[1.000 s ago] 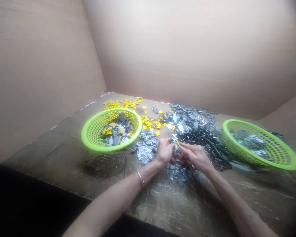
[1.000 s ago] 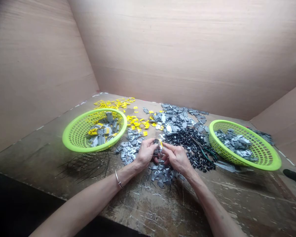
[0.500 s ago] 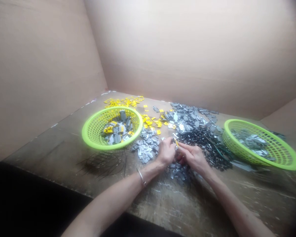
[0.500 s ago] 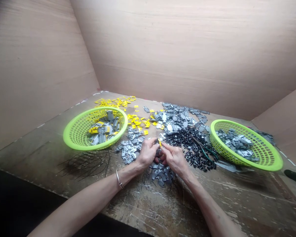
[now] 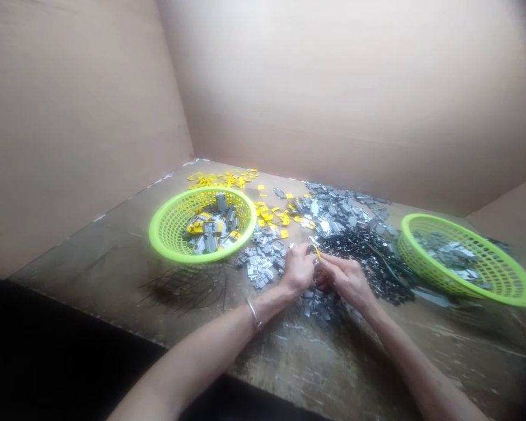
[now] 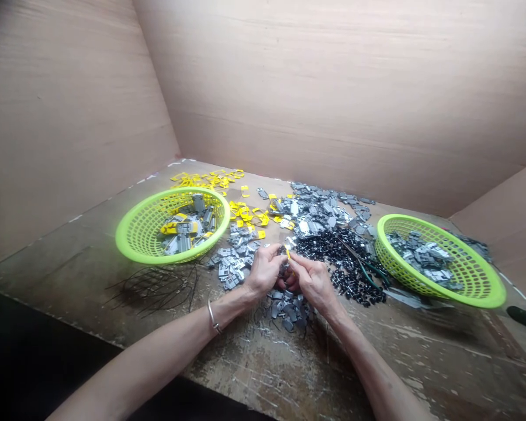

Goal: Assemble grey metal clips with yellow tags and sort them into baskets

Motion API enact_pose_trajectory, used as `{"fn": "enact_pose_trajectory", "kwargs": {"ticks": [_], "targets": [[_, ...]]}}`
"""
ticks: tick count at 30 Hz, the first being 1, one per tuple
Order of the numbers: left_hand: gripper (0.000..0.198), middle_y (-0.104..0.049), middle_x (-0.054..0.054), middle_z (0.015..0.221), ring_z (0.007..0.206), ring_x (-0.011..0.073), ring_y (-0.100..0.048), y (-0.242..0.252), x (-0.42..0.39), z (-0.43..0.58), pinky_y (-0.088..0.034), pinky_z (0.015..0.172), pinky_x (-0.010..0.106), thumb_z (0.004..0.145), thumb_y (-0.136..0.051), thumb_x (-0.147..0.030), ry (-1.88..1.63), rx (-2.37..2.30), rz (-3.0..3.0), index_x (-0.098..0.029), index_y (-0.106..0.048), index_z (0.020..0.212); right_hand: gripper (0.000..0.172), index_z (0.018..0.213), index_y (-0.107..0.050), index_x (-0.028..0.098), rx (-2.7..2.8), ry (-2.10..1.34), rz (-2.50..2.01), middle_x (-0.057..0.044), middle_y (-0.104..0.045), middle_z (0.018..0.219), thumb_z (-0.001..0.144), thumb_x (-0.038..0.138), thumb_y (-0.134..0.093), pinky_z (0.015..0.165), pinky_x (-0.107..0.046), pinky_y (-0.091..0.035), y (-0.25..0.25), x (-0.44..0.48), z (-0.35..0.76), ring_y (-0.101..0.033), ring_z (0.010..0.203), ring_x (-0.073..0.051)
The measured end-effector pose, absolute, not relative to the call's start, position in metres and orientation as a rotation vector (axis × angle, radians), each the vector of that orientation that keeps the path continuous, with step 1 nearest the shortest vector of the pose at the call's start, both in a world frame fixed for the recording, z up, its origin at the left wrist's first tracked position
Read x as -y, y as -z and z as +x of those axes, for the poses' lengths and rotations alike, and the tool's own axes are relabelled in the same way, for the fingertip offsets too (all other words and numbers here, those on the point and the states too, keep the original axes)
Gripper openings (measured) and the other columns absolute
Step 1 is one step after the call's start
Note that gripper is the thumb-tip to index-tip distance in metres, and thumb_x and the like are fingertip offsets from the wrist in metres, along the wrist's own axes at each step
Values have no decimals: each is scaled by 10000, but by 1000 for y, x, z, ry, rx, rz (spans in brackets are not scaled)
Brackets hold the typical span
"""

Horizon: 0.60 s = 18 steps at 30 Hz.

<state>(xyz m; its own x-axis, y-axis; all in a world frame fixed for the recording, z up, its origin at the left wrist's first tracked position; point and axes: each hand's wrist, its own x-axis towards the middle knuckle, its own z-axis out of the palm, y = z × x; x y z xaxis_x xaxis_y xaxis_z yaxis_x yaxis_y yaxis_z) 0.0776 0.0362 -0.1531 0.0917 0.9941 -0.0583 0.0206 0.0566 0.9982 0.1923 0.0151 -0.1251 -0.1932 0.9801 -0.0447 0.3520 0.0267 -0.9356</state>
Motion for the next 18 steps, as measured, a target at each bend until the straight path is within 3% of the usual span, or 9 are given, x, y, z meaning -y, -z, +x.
{"fn": "enact_pose_trajectory", "kwargs": {"ticks": [18], "targets": [[103,-482,-4,531,418,81,-464,151,-36,78,-386,330,173,668,-412,-204,-1068,-1111,1112,-125,-475,690,365,998,-563,149,1687,-1038,-1414,-2,-558,502,754,352,-382,457,-219,-418,124,-14,192,-496,459,-116]]}}
